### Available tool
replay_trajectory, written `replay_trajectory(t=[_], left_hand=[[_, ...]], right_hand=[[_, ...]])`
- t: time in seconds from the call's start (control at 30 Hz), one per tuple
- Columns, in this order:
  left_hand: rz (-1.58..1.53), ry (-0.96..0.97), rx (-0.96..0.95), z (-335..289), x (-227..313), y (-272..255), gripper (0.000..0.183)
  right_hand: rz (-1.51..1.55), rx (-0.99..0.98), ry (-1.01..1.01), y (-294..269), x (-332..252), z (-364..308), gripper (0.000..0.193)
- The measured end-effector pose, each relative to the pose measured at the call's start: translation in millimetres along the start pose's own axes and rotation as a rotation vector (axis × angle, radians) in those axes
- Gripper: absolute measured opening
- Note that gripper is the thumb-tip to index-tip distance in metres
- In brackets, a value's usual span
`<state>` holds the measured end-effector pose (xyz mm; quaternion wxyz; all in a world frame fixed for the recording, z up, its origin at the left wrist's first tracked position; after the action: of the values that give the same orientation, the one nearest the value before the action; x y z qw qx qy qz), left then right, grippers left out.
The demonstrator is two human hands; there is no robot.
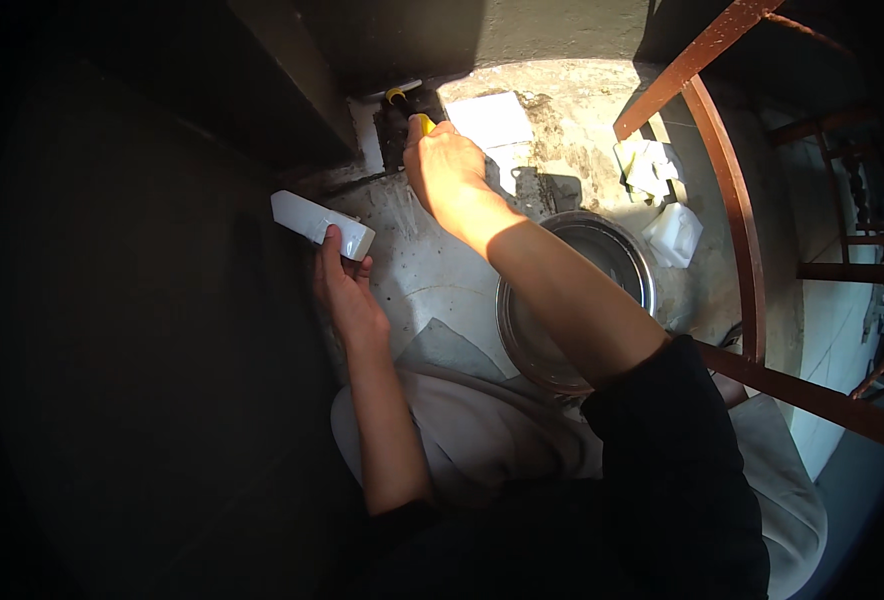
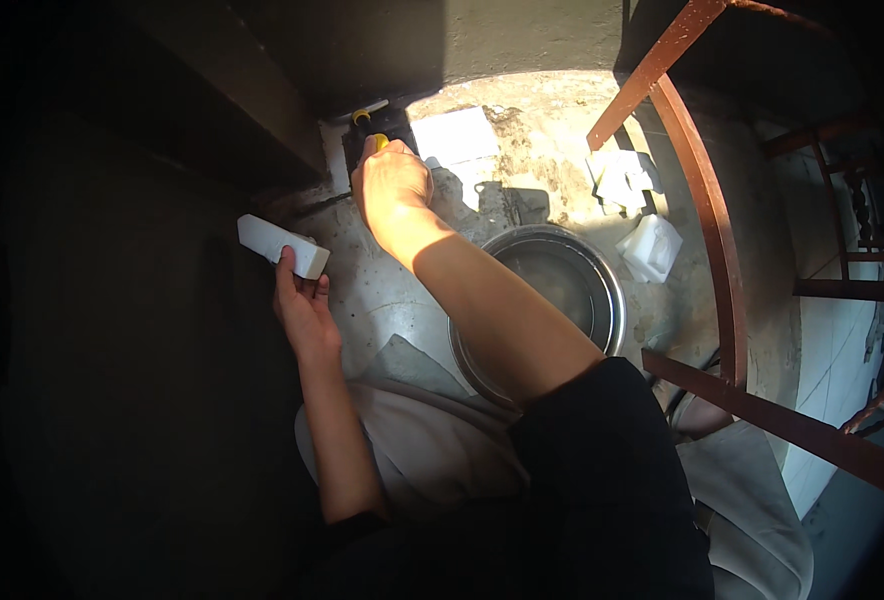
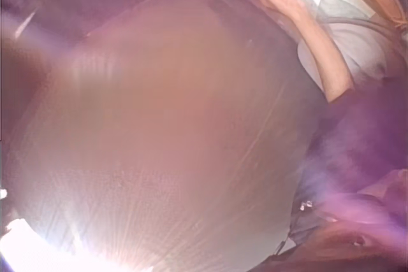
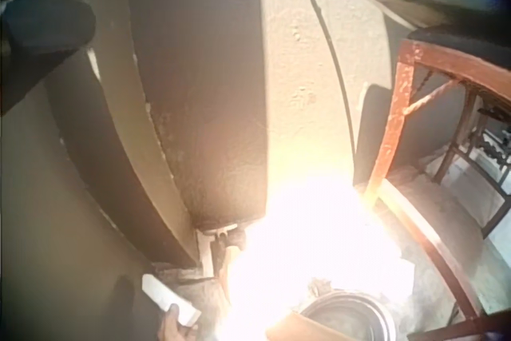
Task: The person scrapes a surface with a scraper tool and applies white sealant by hand from a rectangular block.
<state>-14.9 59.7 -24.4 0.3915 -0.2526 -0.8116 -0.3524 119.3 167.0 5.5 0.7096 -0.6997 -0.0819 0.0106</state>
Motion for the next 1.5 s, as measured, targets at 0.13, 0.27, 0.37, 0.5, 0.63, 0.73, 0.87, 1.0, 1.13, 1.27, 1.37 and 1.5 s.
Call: replay_trajectory(t=[0.13, 0.27, 0.37, 0.5, 0.63, 0.73, 0.87, 1.0, 1.13, 1.27, 1.37, 1.5], left_hand=[[0.001, 0.008, 0.031, -1.3, 2.4, -1.1, 0.038], [-0.008, 0.000, 0.010, -5.5, -1.9, 8.7, 0.034], [-0.008, 0.008, 0.006, -2.6, 3.3, 2.3, 0.033], [-0.003, -0.007, 0.055, -1.4, 1.7, -2.4, 0.033], [-0.015, 0.005, 0.015, -1.0, -0.3, 5.2, 0.031], [-0.020, 0.005, 0.037, -1.0, 1.5, 1.3, 0.030], [-0.011, 0.015, 0.036, 0.9, 2.1, -2.5, 0.032], [-0.008, -0.009, 0.026, -2.7, 1.3, 3.9, 0.033], [-0.005, 0.004, 0.049, 0.2, 0.0, -1.2, 0.033], [0.001, -0.006, 0.032, -4.5, 0.0, 6.1, 0.034], [0.000, -0.004, 0.039, -0.4, 1.9, -1.2, 0.034], [0.014, 0.009, 0.052, -3.3, 1.3, 2.6, 0.034]], right_hand=[[0.010, -0.155, -0.005, -2.9, -7.4, -15.4, 0.036], [-0.027, -0.099, 0.069, 8.3, 6.6, 2.2, 0.041], [0.016, -0.123, 0.003, 10.8, 4.1, 2.2, 0.055], [0.032, -0.169, -0.041, -8.3, -0.4, -17.2, 0.050], [0.005, -0.100, 0.061, 6.8, 5.6, -4.2, 0.051], [0.071, -0.056, -0.011, -0.5, 3.0, -7.4, 0.052], [0.030, -0.174, -0.038, -2.8, -3.9, -20.7, 0.050], [0.007, -0.074, 0.051, 4.5, 3.1, -0.2, 0.049], [0.013, -0.098, -0.024, 4.7, -2.8, -8.3, 0.045], [0.028, -0.109, 0.040, 8.7, -2.9, 6.1, 0.055], [0.012, -0.086, 0.007, 6.1, -6.1, -1.8, 0.044], [0.060, -0.076, 0.016, -2.2, -2.0, -9.5, 0.041]])
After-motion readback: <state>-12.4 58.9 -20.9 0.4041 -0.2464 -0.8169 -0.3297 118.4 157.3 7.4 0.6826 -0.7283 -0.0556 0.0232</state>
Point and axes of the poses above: each hand's wrist, its own z-axis towards the middle knuckle, its own y-axis out of the palm, x = y × z, the point moved 3 cm from there along z, towards the middle knuckle
